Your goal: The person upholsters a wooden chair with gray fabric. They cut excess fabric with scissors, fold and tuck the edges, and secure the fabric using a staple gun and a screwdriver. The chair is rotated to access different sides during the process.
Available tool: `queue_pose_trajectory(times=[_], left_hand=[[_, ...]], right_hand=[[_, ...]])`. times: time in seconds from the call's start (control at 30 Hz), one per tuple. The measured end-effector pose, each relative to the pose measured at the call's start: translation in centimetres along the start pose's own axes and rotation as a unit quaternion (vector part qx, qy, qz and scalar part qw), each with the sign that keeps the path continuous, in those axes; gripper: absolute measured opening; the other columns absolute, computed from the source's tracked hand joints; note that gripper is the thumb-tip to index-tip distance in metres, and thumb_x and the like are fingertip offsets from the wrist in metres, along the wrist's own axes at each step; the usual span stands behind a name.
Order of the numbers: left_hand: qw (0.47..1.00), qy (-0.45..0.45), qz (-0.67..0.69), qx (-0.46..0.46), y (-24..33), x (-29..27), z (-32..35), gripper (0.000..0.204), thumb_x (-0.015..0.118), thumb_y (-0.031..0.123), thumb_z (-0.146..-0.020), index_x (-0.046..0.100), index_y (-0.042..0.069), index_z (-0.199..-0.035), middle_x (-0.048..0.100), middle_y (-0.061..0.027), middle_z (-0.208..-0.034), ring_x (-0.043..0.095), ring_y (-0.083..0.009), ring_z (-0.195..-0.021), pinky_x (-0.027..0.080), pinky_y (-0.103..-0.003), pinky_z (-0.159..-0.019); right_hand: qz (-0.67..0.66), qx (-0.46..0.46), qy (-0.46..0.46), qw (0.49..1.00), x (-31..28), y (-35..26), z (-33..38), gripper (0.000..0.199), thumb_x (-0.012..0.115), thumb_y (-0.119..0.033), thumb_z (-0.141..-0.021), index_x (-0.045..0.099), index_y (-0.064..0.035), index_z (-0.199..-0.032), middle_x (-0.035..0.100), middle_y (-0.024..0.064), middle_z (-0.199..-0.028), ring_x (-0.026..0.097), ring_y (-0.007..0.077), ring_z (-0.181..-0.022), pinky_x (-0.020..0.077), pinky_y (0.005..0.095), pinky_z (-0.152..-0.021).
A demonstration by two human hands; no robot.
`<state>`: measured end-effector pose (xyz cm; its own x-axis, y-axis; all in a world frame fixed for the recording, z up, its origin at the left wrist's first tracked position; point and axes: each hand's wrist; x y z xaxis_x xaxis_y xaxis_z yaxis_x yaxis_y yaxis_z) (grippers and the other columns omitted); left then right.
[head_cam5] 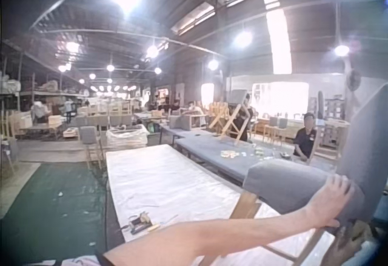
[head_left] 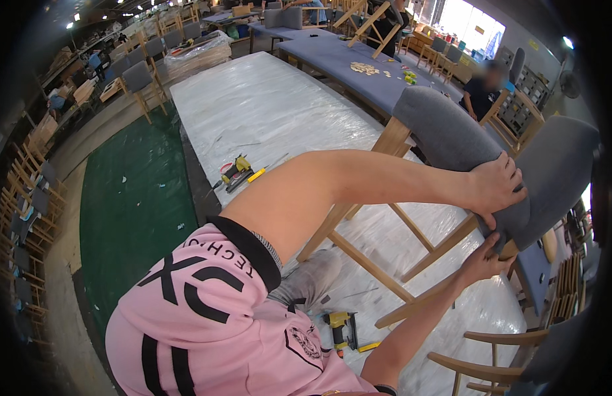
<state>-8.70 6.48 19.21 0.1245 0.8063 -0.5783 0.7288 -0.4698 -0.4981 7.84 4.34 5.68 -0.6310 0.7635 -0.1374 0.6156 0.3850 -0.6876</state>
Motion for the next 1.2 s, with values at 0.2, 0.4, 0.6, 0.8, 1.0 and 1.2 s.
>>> queue_pose_trajectory(times=[0.2, 0.4, 0.6, 0.8, 1.0, 1.2], left_hand=[[0.999, -0.024, 0.024, -0.005, 0.3, 0.2, -0.5, 0.101, 0.075, 0.075, -0.071, 0.055, 0.006, -0.142, 0.061, -0.0241, -0.129, 0.059, -0.0421, -0.119, 0.046, -0.052, -0.097], [1.0, -0.014, 0.012, -0.008, 0.5, 0.1, -0.5, 0.102, 0.075, 0.077, -0.07, 0.057, 0.006, -0.141, 0.062, -0.0233, -0.127, 0.061, -0.0399, -0.116, 0.046, -0.049, -0.095], [0.996, -0.021, 0.081, -0.026, -0.2, -0.8, 0.4, 0.094, 0.075, 0.073, -0.074, 0.06, 0.006, -0.139, 0.063, -0.0209, -0.131, 0.06, -0.0382, -0.122, 0.046, -0.05, -0.101], [0.928, -0.066, 0.14, -0.339, -8.1, -6.6, 5.4, 0.083, 0.053, 0.073, -0.093, 0.06, 0.005, -0.14, 0.065, -0.0228, -0.135, 0.061, -0.0396, -0.127, 0.048, -0.049, -0.108], [0.922, -0.178, 0.053, -0.339, -10.6, -4.4, 7.8, 0.057, 0.028, 0.049, -0.11, 0.057, 0.011, -0.142, 0.066, -0.0159, -0.135, 0.062, -0.0425, -0.121, 0.05, -0.051, -0.104], [0.976, -0.151, 0.026, -0.155, -5.8, -2.3, 1.0, 0.055, 0.032, 0.046, -0.11, 0.055, 0.01, -0.144, 0.069, -0.0179, -0.13, 0.066, -0.043, -0.115, 0.053, -0.052, -0.097]], right_hand=[[0.084, -0.062, 0.022, 0.994, 0.3, 0.9, -0.3, 0.064, 0.051, -0.046, -0.108, 0.059, 0.0156, -0.126, 0.046, 0.0324, -0.147, 0.054, 0.0439, -0.13, 0.0492, 0.0499, -0.104], [0.151, -0.177, 0.052, 0.971, 0.2, 3.5, -0.9, 0.067, 0.045, -0.046, -0.11, 0.071, 0.0158, -0.106, 0.047, 0.0327, -0.146, 0.05, 0.0461, -0.13, 0.0445, 0.0523, -0.105], [0.11, -0.212, 0.053, 0.97, 0.3, 4.4, -0.8, 0.061, 0.05, -0.041, -0.11, 0.073, 0.0145, -0.101, 0.051, 0.0351, -0.141, 0.052, 0.0449, -0.124, 0.0423, 0.0517, -0.103], [0.038, -0.204, 0.068, 0.976, -1.3, 5.9, -1.4, 0.041, 0.063, -0.024, -0.106, 0.073, 0.013, -0.092, 0.048, 0.0348, -0.144, 0.052, 0.0425, -0.125, 0.0416, 0.0501, -0.104], [-0.004, -0.139, 0.037, 0.99, -0.5, 4.6, 0.7, 0.042, 0.066, -0.023, -0.103, 0.066, 0.0101, -0.076, 0.046, 0.0308, -0.149, 0.046, 0.043, -0.134, 0.0361, 0.0452, -0.112], [0.012, -0.114, 0.01, 0.993, -1.6, 2.7, 0.2, 0.054, 0.066, -0.033, -0.102, 0.063, 0.0082, -0.066, 0.045, 0.0345, -0.147, 0.045, 0.0437, -0.127, 0.035, 0.0505, -0.109]])
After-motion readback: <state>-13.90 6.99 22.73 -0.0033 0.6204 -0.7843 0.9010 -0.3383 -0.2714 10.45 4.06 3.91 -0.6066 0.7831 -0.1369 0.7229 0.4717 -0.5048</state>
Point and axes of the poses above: each hand's wrist, its own z-axis away from the middle knuckle, its own x-axis out of the palm, y = z × x
